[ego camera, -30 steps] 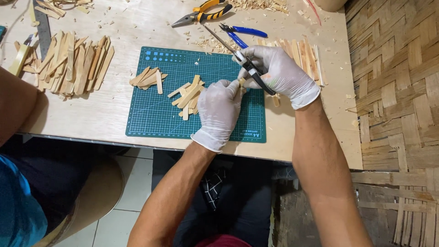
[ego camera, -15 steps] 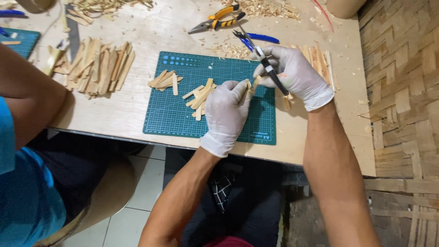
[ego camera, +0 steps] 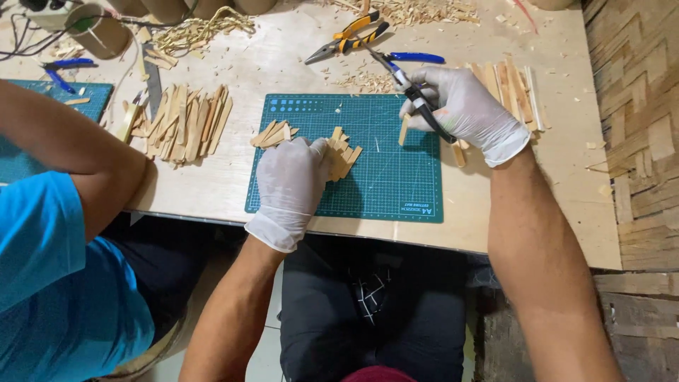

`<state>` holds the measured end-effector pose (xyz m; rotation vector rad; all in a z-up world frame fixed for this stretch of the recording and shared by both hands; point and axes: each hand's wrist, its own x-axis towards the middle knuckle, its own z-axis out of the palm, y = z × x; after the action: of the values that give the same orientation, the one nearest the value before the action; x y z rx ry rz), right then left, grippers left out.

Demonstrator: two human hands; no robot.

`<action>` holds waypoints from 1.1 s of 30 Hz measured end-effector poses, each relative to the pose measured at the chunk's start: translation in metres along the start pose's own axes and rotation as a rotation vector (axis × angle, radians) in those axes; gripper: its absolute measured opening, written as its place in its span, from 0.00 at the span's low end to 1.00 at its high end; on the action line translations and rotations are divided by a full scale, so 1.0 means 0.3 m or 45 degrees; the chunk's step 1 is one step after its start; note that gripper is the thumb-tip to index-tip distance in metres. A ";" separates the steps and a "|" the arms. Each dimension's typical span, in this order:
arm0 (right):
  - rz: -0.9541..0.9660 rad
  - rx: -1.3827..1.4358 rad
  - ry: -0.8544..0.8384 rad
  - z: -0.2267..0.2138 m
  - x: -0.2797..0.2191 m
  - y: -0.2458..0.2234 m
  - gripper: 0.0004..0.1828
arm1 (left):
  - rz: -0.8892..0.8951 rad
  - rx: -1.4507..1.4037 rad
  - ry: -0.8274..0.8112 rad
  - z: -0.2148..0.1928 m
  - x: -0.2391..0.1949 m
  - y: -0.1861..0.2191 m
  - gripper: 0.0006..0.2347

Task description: Trimming small wooden sticks with scissors and arranging them into petal-like patterns on a cutting mat.

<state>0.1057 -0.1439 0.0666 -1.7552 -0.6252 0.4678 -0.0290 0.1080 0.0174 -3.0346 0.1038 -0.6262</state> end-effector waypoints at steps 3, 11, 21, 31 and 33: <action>0.001 0.003 -0.010 -0.006 0.004 0.009 0.26 | -0.035 0.047 0.122 -0.044 0.029 0.033 0.13; -0.038 0.210 -0.045 -0.023 -0.024 0.001 0.28 | -0.369 -1.351 -0.151 0.054 0.126 0.225 0.14; -0.103 0.402 -0.059 -0.061 -0.005 0.059 0.29 | -0.600 -1.552 -0.280 0.169 0.204 0.322 0.10; -0.106 0.112 0.004 -0.038 -0.004 0.016 0.28 | -0.472 -1.474 0.133 0.169 0.187 0.339 0.06; -0.062 0.043 0.039 -0.040 0.004 0.072 0.29 | -0.381 -1.351 0.188 0.180 0.178 0.343 0.05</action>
<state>0.1176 -0.1565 0.0490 -1.7081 -0.6336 0.4150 0.0353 0.0031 -0.0166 -4.0560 -0.0353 -1.1020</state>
